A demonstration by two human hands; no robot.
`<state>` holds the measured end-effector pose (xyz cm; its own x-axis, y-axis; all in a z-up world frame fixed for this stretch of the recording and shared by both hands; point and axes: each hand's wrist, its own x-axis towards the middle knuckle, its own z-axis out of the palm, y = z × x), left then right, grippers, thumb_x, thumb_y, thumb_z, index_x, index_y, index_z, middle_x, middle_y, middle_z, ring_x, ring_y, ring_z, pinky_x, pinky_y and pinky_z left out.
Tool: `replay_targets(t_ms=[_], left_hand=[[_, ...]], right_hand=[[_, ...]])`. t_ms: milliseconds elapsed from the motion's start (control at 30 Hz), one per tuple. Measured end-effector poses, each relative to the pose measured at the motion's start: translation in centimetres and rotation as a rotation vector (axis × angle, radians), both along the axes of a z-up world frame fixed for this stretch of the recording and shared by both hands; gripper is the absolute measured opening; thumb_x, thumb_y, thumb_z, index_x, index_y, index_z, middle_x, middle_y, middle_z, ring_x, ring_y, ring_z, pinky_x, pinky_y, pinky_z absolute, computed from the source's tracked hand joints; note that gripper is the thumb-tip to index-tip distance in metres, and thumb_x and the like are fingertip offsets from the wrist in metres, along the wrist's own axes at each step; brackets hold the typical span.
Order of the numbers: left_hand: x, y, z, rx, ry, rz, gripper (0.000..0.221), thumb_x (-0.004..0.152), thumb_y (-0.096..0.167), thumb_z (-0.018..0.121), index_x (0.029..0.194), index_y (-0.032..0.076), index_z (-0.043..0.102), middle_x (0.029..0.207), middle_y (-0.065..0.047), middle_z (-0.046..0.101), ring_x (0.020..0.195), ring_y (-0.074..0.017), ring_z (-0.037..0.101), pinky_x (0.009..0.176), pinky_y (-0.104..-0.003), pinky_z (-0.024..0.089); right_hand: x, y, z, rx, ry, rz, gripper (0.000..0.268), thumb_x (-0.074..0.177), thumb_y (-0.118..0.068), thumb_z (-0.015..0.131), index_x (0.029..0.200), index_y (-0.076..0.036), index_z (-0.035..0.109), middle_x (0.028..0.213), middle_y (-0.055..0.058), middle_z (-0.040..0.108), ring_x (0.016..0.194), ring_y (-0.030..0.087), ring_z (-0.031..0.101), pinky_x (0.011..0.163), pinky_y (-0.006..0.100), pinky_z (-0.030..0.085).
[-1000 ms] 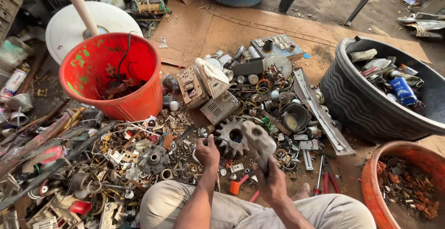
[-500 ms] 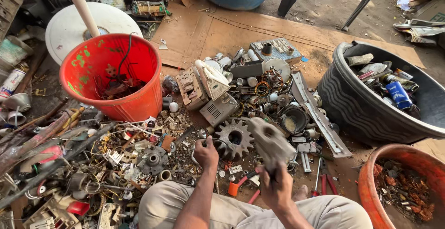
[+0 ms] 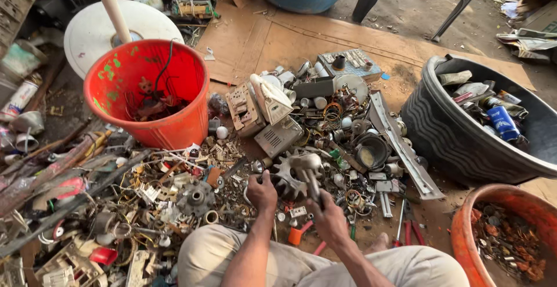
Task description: The person sits on the ground in a cluttered scrap yard and uses a hammer to break apart a metal gear. They repeatedly strike the gear to separate pieces and then sort the resulting fragments into a red bucket.
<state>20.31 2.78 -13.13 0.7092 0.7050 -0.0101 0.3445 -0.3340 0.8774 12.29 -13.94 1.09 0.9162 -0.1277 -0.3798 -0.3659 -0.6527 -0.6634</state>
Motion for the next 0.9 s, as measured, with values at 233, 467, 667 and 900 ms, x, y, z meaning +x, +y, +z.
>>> replay_targets(t_ms=[233, 467, 667, 900], left_hand=[[0.9, 0.2, 0.3, -0.081, -0.025, 0.012, 0.031, 0.091, 0.033, 0.076, 0.089, 0.003, 0.067, 0.077, -0.013, 0.072, 0.063, -0.0285, 0.068, 0.058, -0.045, 0.052], [0.8, 0.7, 0.9, -0.078, -0.074, -0.009, 0.03, 0.094, 0.03, 0.076, 0.087, 0.002, 0.069, 0.077, -0.017, 0.071, 0.067, -0.0336, 0.066, 0.062, -0.046, 0.05], [1.4, 0.4, 0.8, -0.113, 0.012, 0.013, 0.033, 0.093, 0.033, 0.074, 0.093, 0.002, 0.067, 0.084, -0.015, 0.073, 0.071, -0.0306, 0.072, 0.065, -0.045, 0.055], [3.1, 0.7, 1.1, -0.032, -0.041, -0.021, 0.035, 0.093, 0.032, 0.074, 0.097, -0.002, 0.067, 0.083, -0.02, 0.071, 0.074, -0.0359, 0.069, 0.064, -0.049, 0.052]], right_hand=[[-0.9, -1.4, -4.1, -0.112, -0.37, 0.218, 0.045, 0.103, -0.042, 0.053, 0.136, -0.012, 0.048, 0.077, 0.011, 0.072, 0.059, 0.023, 0.068, 0.05, 0.039, 0.053], [-0.7, -1.4, -4.5, -0.152, -0.05, 0.12, 0.05, 0.098, -0.045, 0.056, 0.139, -0.017, 0.051, 0.075, 0.017, 0.073, 0.065, 0.03, 0.07, 0.06, 0.045, 0.052], [-1.5, 0.0, -1.3, -0.065, -0.439, 0.119, 0.049, 0.097, -0.044, 0.055, 0.133, -0.012, 0.046, 0.071, 0.015, 0.071, 0.058, 0.029, 0.07, 0.052, 0.045, 0.054], [0.1, -1.0, -4.1, -0.3, -0.106, 0.237, 0.044, 0.099, -0.044, 0.059, 0.134, -0.018, 0.05, 0.077, 0.021, 0.072, 0.073, 0.042, 0.068, 0.066, 0.055, 0.049]])
